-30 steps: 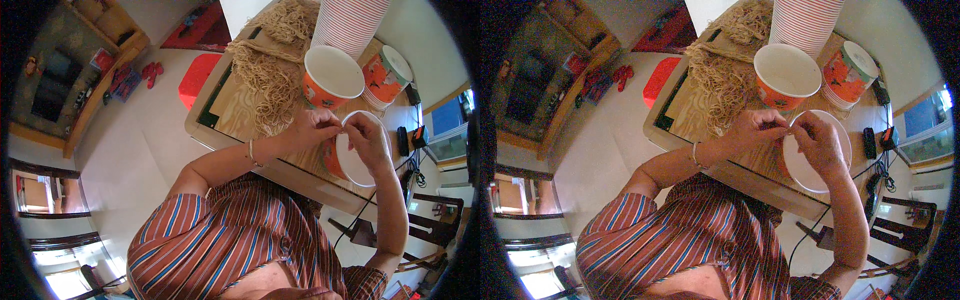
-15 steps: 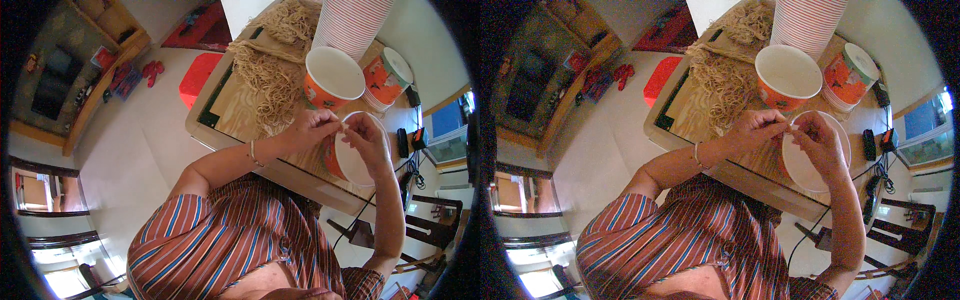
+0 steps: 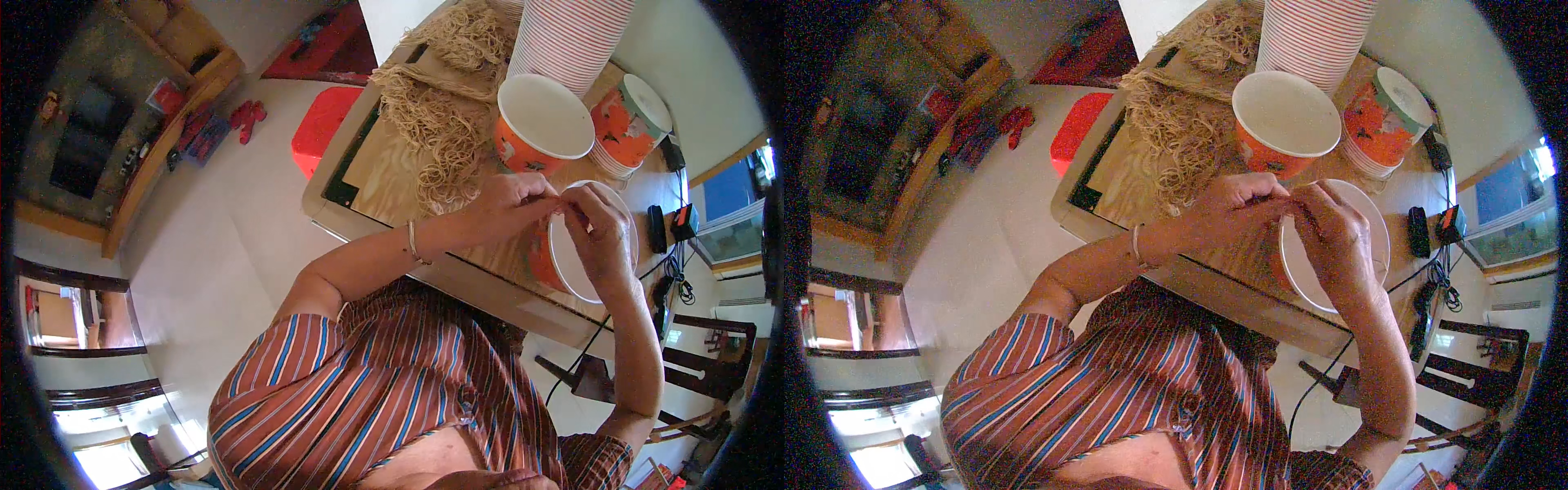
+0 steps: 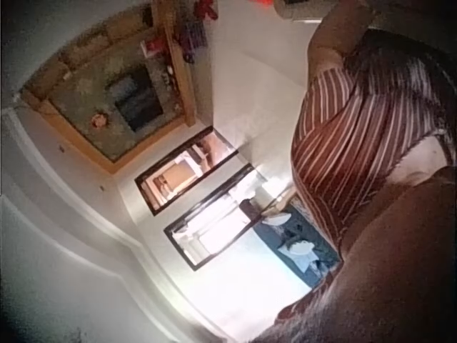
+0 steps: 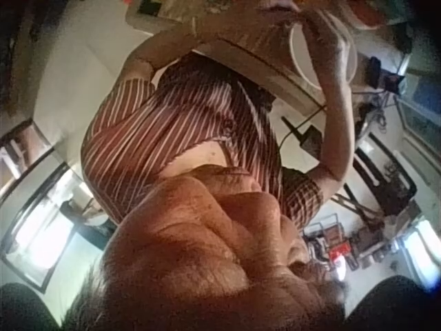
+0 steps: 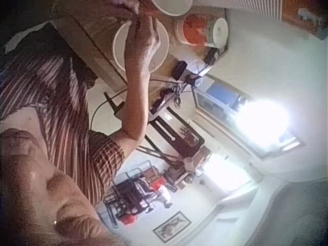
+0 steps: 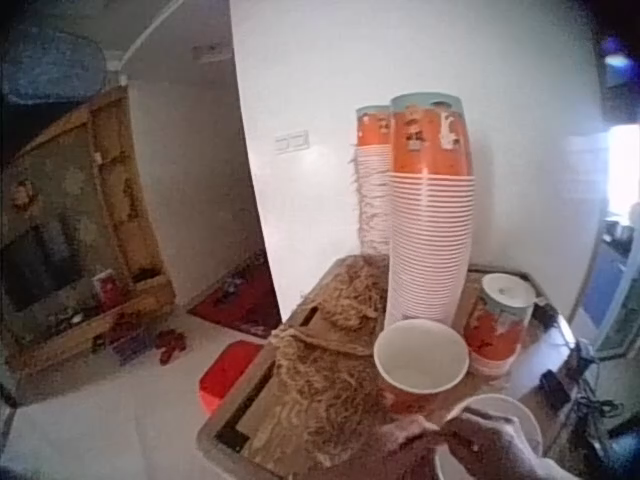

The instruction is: The person is threading a thin wire or string through the rims of paper cups, possibly as part of a manufacturing or packaging process.

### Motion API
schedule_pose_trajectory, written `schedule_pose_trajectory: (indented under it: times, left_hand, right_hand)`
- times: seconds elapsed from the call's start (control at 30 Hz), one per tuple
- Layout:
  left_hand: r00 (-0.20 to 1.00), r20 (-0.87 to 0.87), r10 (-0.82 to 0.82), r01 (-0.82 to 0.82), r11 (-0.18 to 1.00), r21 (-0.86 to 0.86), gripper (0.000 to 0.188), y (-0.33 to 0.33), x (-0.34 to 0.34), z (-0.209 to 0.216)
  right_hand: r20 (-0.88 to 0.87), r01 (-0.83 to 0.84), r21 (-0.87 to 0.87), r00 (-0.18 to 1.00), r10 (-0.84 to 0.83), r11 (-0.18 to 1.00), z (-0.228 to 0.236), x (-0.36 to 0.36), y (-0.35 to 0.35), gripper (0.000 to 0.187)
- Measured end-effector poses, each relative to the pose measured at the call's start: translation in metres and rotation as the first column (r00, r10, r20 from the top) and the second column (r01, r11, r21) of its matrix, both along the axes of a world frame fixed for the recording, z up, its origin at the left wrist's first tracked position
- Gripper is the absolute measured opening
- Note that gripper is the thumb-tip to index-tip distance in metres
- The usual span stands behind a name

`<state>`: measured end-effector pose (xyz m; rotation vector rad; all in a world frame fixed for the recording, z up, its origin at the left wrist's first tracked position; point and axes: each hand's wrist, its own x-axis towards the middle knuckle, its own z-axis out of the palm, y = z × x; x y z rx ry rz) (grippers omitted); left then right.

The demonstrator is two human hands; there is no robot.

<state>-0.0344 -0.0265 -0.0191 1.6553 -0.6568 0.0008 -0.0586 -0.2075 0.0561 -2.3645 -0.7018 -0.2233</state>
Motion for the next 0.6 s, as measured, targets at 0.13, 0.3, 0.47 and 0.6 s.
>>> schedule_pose_trajectory:
  times: [0.13,0.3,0.47,0.6]
  left_hand:
    - [1.0,0.03,0.001,0.0,0.999,-0.032,0.017,-0.005,0.002,-0.01]
    - [0.999,-0.039,-0.015,0.011,0.997,-0.08,0.015,-0.006,0.002,-0.012]
    - [0.999,-0.05,-0.01,0.005,0.996,-0.092,0.015,-0.006,0.001,-0.012]
    - [0.985,-0.156,-0.071,0.049,0.989,-0.139,0.016,-0.008,0.002,-0.01]
  right_hand:
    - [0.083,-0.014,0.02,0.996,0.012,1.0,-0.011,0.004,-0.002,0.008]
    - [-0.359,0.152,0.193,0.93,-0.074,0.969,-0.012,0.011,-0.007,0.003]
    - [-0.436,0.133,0.267,0.9,-0.004,0.955,-0.016,0.014,-0.015,0.006]
    - [-0.171,0.019,0.205,0.985,0.017,0.979,-0.023,0.007,-0.013,0.01]
